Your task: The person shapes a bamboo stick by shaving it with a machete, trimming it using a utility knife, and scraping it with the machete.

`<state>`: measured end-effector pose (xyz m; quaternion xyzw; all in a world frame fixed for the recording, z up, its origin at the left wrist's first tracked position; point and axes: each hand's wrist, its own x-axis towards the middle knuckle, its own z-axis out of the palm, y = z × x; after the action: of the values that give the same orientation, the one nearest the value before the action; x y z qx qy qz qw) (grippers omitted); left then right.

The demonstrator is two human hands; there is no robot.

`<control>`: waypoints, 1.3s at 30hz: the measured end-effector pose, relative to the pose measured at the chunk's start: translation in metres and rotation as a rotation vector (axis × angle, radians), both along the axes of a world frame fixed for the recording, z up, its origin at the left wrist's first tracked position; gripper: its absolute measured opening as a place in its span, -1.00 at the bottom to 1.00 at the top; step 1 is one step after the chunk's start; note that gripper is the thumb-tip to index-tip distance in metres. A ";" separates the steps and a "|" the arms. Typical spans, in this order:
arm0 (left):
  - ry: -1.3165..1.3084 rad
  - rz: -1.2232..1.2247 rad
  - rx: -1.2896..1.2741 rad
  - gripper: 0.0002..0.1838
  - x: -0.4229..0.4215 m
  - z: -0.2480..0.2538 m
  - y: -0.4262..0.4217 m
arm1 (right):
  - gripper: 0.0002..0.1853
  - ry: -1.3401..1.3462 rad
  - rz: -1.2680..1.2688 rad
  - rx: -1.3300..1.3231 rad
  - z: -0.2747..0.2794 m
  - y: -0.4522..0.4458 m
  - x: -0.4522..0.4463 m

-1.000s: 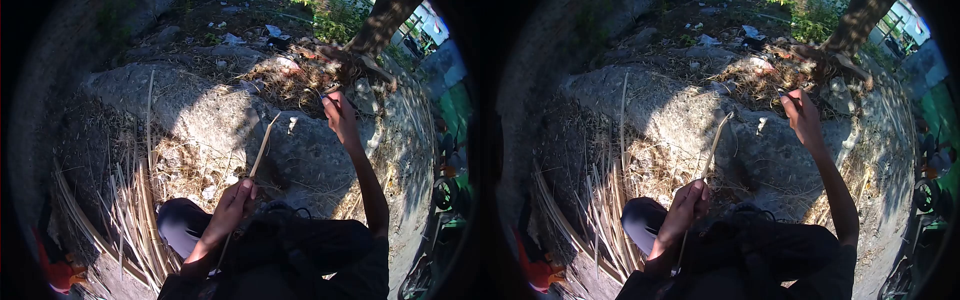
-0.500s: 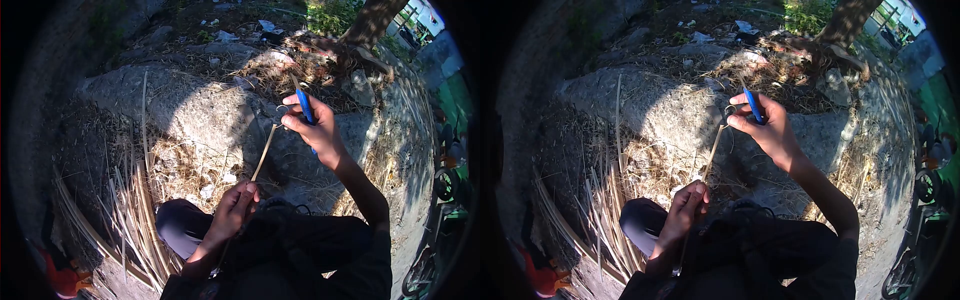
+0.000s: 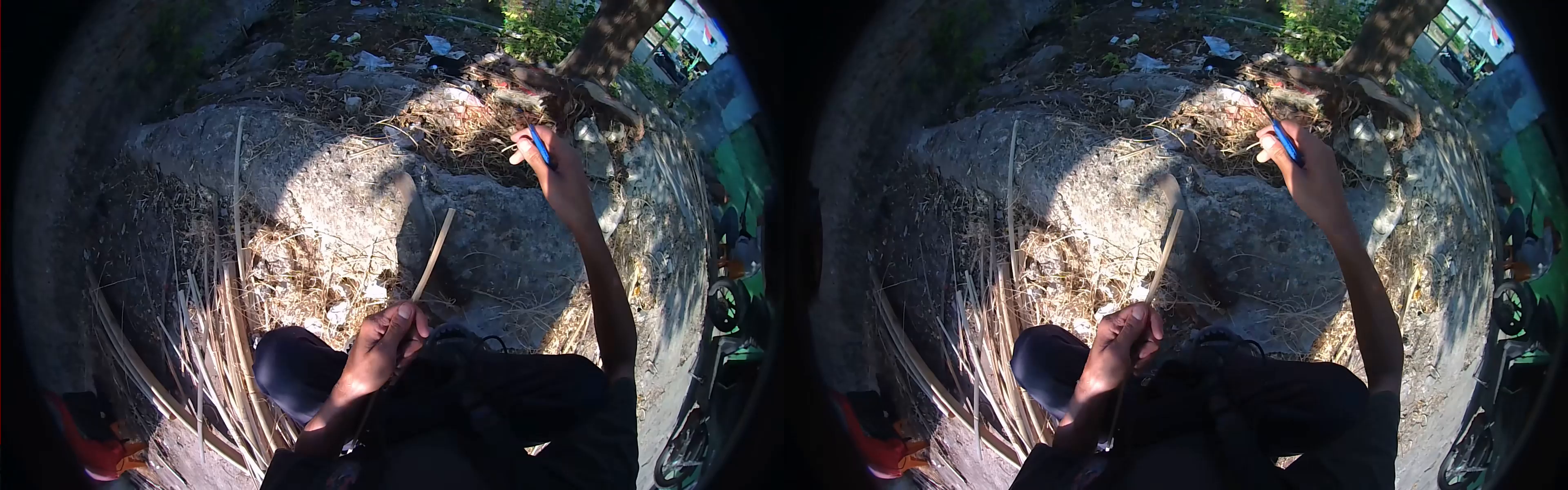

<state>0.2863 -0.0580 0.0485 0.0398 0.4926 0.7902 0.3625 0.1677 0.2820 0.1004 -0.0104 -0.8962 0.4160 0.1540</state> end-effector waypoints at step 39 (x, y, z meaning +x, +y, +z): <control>0.253 0.161 -0.189 -0.65 0.001 0.005 0.001 | -0.60 0.269 0.601 0.315 -0.017 -0.117 0.094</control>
<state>0.2876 -0.0575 0.0533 0.0652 0.6082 0.7553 0.2353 0.2613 0.1649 0.0838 0.3319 -0.8841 0.2973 0.1409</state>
